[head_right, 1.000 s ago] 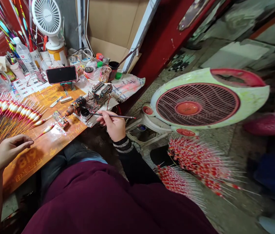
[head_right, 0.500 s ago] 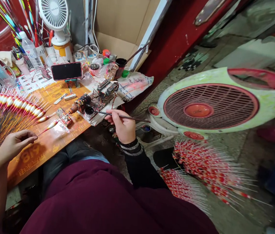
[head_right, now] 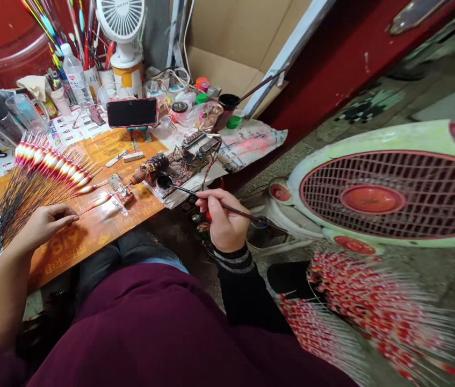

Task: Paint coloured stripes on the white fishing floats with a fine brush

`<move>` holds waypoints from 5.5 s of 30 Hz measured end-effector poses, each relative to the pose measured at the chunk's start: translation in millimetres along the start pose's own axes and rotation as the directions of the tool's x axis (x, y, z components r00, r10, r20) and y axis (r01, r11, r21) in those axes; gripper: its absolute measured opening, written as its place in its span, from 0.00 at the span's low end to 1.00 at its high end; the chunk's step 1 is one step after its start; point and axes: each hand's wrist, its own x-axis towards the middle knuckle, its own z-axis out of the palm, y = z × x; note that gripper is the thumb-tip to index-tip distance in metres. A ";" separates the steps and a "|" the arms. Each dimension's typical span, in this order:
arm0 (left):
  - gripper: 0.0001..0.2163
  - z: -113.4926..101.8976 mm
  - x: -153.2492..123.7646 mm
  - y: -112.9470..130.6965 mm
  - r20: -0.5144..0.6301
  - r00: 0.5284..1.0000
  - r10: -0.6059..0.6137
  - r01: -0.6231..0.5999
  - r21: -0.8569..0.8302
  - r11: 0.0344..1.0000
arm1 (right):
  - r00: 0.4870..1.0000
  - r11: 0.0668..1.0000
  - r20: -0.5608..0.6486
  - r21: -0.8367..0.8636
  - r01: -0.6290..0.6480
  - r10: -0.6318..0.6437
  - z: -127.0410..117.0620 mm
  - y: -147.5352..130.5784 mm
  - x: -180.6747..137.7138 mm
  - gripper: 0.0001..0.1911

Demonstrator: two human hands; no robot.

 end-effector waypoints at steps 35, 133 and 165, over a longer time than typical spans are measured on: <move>0.09 8.2 -2.6 3.7 0.166 0.985 -0.035 0.080 -0.272 0.959 | 0.606 0.737 0.511 0.085 0.670 -0.610 121.3 46.2 -130.8 0.35; 0.07 9.8 1.0 -7.8 0.149 0.987 0.061 -0.024 -0.237 0.971 | 0.577 0.736 0.577 0.063 0.675 -0.578 119.0 46.4 -130.8 0.33; 0.15 21.8 -200.3 -26.2 -0.701 0.613 -0.363 0.192 -0.314 0.930 | 0.791 0.864 0.356 0.286 0.415 -0.497 117.6 34.4 -113.8 0.19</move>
